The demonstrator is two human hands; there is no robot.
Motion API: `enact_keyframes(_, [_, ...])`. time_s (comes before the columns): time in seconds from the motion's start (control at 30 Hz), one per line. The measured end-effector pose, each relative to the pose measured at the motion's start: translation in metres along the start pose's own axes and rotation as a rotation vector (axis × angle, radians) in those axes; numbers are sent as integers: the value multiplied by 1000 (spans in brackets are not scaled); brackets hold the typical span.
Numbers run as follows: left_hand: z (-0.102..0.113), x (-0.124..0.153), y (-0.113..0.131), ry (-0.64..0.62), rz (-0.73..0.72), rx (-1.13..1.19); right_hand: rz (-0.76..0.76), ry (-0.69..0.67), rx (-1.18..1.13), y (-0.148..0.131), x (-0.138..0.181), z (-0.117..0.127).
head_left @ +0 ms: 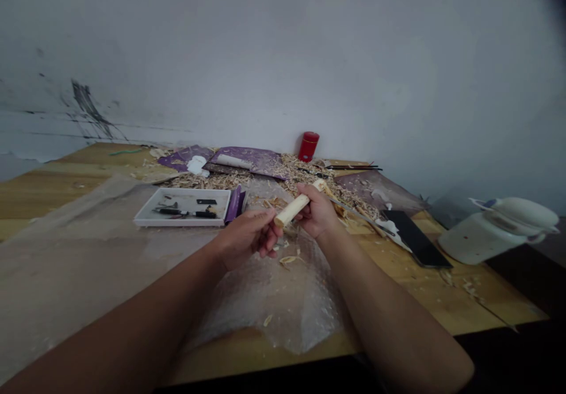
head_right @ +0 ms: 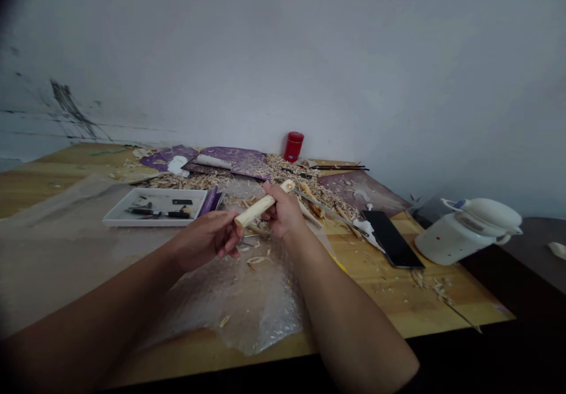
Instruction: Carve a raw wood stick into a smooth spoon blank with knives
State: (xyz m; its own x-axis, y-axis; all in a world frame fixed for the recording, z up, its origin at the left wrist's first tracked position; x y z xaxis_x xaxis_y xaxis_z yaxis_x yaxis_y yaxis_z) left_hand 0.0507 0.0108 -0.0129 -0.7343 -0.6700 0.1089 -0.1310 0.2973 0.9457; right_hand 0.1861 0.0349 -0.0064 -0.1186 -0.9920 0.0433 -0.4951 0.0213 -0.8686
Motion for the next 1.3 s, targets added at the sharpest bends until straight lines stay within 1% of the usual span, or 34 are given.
enact_keyframes(0.07, [2, -1, -1, 25, 14, -52, 31, 44, 74, -1, -1, 2])
enact_keyframes(0.17, [6, -5, -4, 98, 60, -225, 57, 66, 172, -2, -1, 3])
enact_keyframes(0.23, [5, -6, -6, 85, 66, -361, 48, 35, 248, 1, 1, 2])
enact_keyframes(0.3, [1, -5, -6, 41, 17, -470, 42, -15, 360, 4, 3, -1])
enact_keyframes(0.37, [-4, -4, -6, 26, -36, -533, 46, -70, 445, 8, 6, -5])
enact_keyframes(0.43, [-6, -3, -6, 53, -68, -542, 46, -129, 465, 11, 9, -10])
enact_keyframes(0.53, [-4, -3, -5, 110, -94, -485, 58, -206, 474, 11, 11, -15])
enact_keyframes(0.63, [2, -4, 0, 160, -109, -277, 99, -278, 508, 6, 10, -17])
enact_keyframes(0.7, [3, -4, 4, 131, -129, -104, 115, -330, 547, 4, 11, -20])
enact_keyframes(0.8, [-1, -2, 9, 29, -145, 99, 93, -380, 551, 6, 15, -25])
enact_keyframes(0.9, [-4, 1, 11, -9, -139, 209, 99, -353, 493, 7, 19, -28])
enact_keyframes(1.0, [-4, 2, 13, -9, -152, 250, 239, -232, 503, 0, 18, -23])
enact_keyframes(1.07, [0, 1, 16, 33, -211, 256, 305, -179, 522, -5, 16, -20])
enact_keyframes(1.1, [3, 1, 18, 73, -256, 251, 306, -180, 528, -6, 16, -19])
enact_keyframes(1.2, [13, 2, 23, 233, -406, 208, 196, -282, 512, -1, 18, -23])
enact_keyframes(1.23, [15, 2, 25, 262, -435, 183, 147, -333, 499, 2, 20, -25])
enact_keyframes(1.3, [16, 3, 26, 268, -465, 127, 76, -408, 450, 7, 23, -30])
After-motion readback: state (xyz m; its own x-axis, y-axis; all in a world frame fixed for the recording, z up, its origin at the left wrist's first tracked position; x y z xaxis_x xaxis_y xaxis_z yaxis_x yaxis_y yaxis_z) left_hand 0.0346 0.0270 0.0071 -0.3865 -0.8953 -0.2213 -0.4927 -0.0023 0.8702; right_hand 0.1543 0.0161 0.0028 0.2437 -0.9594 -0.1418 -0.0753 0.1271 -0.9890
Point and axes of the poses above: each hand's wrist, its own x-axis away from the middle knuckle, its own z-axis out of the back of the hand, y = z × x, the point moved 4 cm from there along -x, towards the middle knuckle, and after that the axes turned 1 degree about y, right-handed, at the moved point
